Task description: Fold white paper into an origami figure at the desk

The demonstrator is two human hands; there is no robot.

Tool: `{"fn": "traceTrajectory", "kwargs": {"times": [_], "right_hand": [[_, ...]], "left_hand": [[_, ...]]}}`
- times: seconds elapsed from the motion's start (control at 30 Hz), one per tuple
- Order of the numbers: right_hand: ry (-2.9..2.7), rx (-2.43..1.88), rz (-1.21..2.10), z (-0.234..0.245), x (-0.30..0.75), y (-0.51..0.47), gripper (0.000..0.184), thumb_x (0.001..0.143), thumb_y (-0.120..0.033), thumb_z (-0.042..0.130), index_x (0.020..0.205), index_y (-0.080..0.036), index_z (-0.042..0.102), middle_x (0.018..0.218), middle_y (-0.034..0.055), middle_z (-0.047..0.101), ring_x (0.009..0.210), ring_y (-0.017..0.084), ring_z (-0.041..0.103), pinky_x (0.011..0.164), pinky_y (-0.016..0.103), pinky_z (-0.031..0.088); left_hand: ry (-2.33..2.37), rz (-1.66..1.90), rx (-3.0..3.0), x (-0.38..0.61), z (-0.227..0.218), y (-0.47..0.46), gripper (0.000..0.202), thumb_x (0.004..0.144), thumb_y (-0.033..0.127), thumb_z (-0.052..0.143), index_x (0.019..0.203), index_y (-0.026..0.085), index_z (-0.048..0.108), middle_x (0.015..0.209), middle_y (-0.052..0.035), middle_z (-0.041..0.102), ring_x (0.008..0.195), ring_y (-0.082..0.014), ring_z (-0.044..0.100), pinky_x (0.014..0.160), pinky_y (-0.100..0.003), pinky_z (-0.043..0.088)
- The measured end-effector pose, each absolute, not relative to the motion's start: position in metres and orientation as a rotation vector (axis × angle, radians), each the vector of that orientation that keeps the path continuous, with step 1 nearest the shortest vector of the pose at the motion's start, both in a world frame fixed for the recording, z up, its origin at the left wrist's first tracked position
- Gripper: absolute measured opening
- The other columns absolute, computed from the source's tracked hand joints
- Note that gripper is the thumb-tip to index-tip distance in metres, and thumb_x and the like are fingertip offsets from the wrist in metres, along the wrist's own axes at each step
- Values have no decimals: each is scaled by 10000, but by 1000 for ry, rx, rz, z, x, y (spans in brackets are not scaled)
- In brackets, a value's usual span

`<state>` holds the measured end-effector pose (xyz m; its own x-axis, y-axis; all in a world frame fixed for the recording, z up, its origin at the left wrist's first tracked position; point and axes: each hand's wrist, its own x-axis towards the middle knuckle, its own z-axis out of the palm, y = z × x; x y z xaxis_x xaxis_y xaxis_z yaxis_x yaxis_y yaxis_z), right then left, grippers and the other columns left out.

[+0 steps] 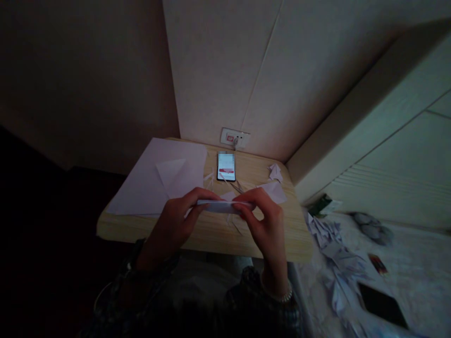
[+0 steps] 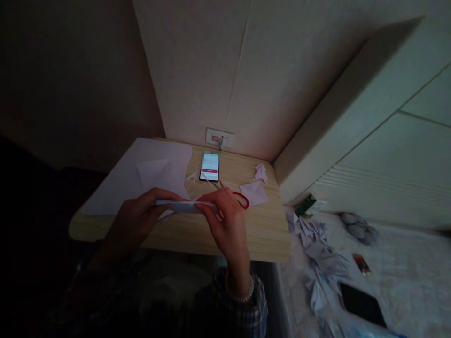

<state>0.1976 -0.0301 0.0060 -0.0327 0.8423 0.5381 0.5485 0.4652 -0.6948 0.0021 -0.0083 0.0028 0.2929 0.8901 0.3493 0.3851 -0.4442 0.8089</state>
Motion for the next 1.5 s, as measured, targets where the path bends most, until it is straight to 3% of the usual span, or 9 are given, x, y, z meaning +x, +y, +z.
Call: {"fn": "traceTrajectory", "kwargs": {"times": [0.3, 0.5, 0.7, 0.87, 1.5], "right_hand": [[-1640, -1245, 406, 2, 195, -28, 150, 869, -145, 684, 733, -208, 672, 684, -17, 665, 663, 149, 596, 621, 266, 444], [-1627, -1259, 367, 2, 194, -28, 173, 868, -132, 664, 717, -216, 656, 695, -9, 651, 676, 159, 584, 623, 278, 446], [-1674, -1196, 354, 3, 192, -28, 159, 880, -124, 661, 756, -222, 665, 725, -8, 673, 726, 172, 607, 659, 292, 463], [-1692, -1153, 361, 5, 190, -29, 148, 887, -109, 639, 802, -225, 672, 783, 0, 700, 775, 177, 631, 697, 294, 476], [-1718, -1230, 392, 9, 183, -29, 88, 899, -167, 641, 844, -230, 668, 837, 13, 722, 806, 181, 650, 700, 295, 487]], "left_hand": [[1109, 1074, 1974, 0, 2, -5, 259, 896, 151, 479, 961, 250, 709, 941, 5, 799, 893, -190, 744, 828, -275, 568], [1128, 1116, 1950, 5, 3, -7, 155, 880, 203, 566, 943, 223, 707, 898, -7, 795, 824, -180, 742, 721, -238, 568], [1150, 1231, 1853, 16, 3, -9, 38, 830, 230, 675, 830, 210, 707, 807, 9, 792, 743, -167, 736, 717, -235, 569], [1259, 1319, 1870, 16, 1, -9, 98, 817, 198, 671, 742, 212, 733, 717, 34, 784, 649, -151, 714, 669, -224, 546], [1255, 1323, 1941, 16, -2, -10, 150, 855, 170, 640, 773, 225, 753, 757, 49, 801, 685, -149, 731, 709, -213, 554]]}}
